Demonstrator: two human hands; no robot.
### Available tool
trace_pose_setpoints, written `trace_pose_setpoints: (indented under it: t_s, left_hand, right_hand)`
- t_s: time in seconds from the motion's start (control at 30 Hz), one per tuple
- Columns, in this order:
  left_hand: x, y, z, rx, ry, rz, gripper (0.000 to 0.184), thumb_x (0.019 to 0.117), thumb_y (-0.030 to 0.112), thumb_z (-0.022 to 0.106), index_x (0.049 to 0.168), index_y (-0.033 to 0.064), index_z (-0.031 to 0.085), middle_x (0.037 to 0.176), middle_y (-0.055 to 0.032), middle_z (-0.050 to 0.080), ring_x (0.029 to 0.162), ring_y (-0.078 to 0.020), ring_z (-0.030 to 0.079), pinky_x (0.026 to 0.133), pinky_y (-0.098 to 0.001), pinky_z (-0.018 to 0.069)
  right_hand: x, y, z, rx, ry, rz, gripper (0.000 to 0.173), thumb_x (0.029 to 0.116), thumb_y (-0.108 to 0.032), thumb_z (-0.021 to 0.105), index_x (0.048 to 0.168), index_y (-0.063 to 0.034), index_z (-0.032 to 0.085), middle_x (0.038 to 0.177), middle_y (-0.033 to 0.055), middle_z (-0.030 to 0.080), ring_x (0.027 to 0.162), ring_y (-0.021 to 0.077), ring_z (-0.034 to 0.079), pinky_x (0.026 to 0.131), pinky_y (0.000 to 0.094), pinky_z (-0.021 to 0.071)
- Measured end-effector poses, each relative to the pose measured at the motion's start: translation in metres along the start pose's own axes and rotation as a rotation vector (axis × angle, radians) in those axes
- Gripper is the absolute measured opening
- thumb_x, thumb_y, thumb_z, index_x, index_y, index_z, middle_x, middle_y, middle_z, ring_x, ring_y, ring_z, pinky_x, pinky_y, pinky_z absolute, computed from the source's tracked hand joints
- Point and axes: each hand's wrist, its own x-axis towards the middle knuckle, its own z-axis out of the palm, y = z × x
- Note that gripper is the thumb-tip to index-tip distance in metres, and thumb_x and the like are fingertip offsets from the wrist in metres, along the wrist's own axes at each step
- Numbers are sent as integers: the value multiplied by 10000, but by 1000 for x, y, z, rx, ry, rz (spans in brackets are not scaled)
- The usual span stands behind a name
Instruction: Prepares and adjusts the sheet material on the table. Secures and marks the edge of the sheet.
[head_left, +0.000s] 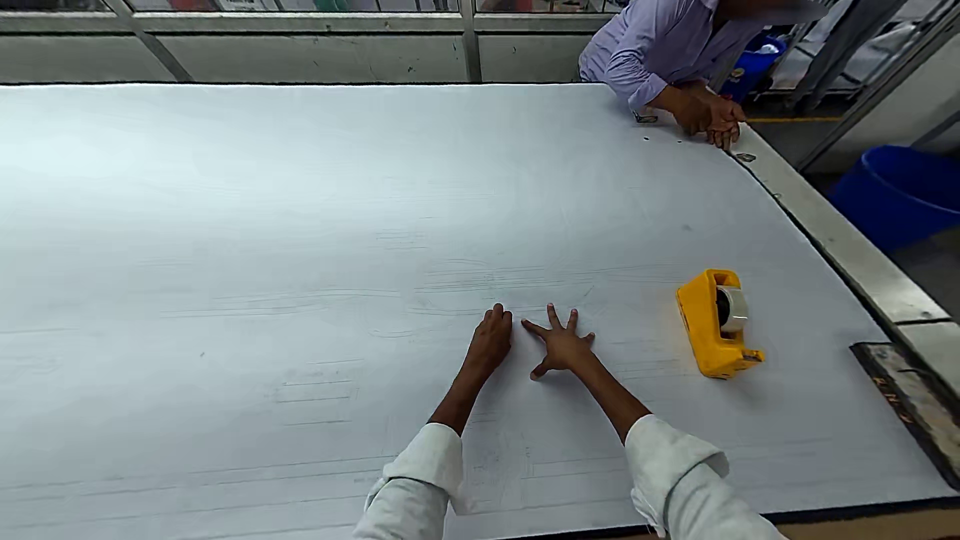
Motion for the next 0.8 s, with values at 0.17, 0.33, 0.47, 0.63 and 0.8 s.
trace_pose_setpoints:
  t_s: [0.17, 0.33, 0.47, 0.63, 0.8]
  left_hand:
    - [-5, 4, -5, -117, 48, -36, 185, 958, -53, 558, 1100, -82, 671, 1140, -271, 611, 1078, -415, 634, 948, -530, 539]
    - [-12, 10, -5, -164, 99, -56, 169, 984, -45, 558, 1108, -77, 668, 1139, -279, 602, 1079, -431, 629, 934, -545, 540]
    - [-14, 8, -4, -176, 161, -30, 178, 983, -39, 556, 1123, -60, 664, 1095, -269, 606, 1018, -429, 642, 868, -555, 556]
    - [-11, 11, 1, -173, 142, -28, 181, 1002, -17, 545, 1124, -66, 670, 1110, -280, 619, 1037, -441, 644, 883, -565, 549]
    - [-8, 11, -2, -30, 59, 41, 163, 929, -75, 612, 1075, -79, 684, 1142, -266, 614, 1087, -425, 627, 922, -533, 548]
  right_hand:
    - [-1, 0, 0, 1, 14, -7, 1188, 677, -492, 932, 1599, -538, 183, 1717, 88, -189, 1488, 629, -102, 935, 933, 182]
    - [-3, -1, -1, 8, 15, -5, 1196, 674, -481, 936, 1597, -545, 178, 1715, 82, -197, 1488, 628, -107, 931, 932, 176]
    - [-2, -1, 0, 22, 18, -13, 1184, 681, -459, 938, 1599, -535, 193, 1717, 82, -190, 1486, 629, -120, 929, 943, 158]
    - [-2, -1, 2, 14, 28, -11, 1179, 674, -467, 940, 1597, -531, 210, 1717, 91, -187, 1491, 623, -97, 940, 928, 182]
    - [-1, 0, 3, 20, 41, -9, 1176, 665, -463, 945, 1590, -541, 223, 1722, 86, -169, 1493, 624, -81, 934, 933, 182]
